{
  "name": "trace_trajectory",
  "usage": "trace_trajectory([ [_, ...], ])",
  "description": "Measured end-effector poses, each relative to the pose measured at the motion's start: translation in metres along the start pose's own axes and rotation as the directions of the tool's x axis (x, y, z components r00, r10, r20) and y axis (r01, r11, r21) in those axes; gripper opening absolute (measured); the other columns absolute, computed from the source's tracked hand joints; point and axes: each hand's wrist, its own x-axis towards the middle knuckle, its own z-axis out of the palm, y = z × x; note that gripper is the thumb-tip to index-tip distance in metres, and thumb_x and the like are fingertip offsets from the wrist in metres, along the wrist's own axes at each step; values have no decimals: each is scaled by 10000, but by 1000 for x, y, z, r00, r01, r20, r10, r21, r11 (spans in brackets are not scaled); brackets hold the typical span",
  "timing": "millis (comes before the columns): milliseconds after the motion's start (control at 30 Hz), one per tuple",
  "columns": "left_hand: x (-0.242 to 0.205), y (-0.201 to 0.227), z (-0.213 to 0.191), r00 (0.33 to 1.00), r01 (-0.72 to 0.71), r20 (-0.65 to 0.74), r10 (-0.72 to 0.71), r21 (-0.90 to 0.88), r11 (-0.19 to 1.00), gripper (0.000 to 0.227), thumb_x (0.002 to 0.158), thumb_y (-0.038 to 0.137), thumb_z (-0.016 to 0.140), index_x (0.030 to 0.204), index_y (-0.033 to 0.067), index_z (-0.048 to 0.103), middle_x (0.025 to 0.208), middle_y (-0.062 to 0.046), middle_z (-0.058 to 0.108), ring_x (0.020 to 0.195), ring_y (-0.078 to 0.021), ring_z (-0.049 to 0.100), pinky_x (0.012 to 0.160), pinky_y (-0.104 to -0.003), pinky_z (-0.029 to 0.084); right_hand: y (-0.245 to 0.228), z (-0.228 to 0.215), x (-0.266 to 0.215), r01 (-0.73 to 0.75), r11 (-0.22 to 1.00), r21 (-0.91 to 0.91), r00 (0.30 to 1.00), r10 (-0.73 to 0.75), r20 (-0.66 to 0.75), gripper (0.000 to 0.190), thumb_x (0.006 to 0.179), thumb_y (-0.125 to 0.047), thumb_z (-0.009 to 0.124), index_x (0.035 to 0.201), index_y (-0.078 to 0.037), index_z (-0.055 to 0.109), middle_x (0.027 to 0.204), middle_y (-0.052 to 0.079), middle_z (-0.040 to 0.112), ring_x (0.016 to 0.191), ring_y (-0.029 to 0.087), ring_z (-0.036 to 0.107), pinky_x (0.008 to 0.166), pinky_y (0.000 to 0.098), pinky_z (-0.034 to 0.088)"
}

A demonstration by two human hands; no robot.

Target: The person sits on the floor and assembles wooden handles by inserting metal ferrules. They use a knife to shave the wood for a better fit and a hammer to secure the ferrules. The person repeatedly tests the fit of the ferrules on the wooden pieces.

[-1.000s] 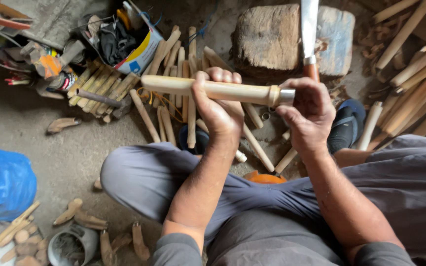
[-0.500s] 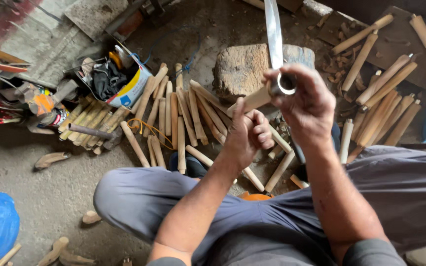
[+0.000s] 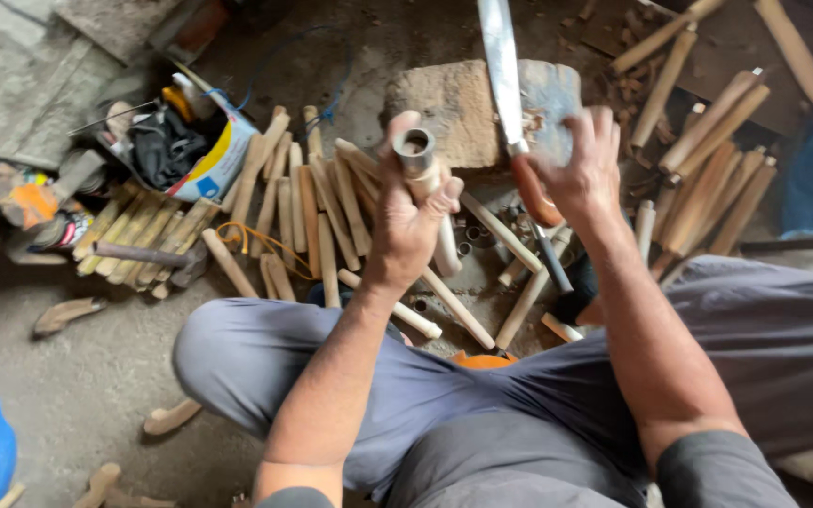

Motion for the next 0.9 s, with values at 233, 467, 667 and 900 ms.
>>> trace_trajectory([
  [233,10,-19,-1,962,-260,105,250,98,961,591,1116,203,634,1612,243,316,1482,-67,482,1230,-152,569,1035,-330,611,60,72,-52,-484,875,31,818,439,371,472,976,-339,702,1323,-82,511,1062,186,714,824,305,705,682,439,575],
  [467,13,-26,-4,987,-107,119,105,12,994,504,1142,297,576,1571,203,330,1127,-21,653,914,-113,652,837,-282,664,114,85,-72,-338,923,183,912,369,-180,280,1056,-306,768,1181,-106,619,857,151,723,770,351,709,671,466,545],
  [667,18,-22,-26,980,-184,65,187,-48,982,370,1181,238,597,1472,156,384,1017,-28,620,830,-119,617,741,-258,566,187,150,-80,-598,791,128,783,611,-116,314,1035,-385,766,1074,-114,611,882,137,735,815,364,709,748,494,535],
  [900,10,-10,-37,975,-219,15,220,-44,975,386,1188,214,621,1489,140,392,1027,-28,609,845,-120,618,757,-253,559,205,177,-112,-504,840,-202,854,519,28,370,1023,-349,760,1156,-53,581,1148,200,562,1039,349,512,872,482,459],
])
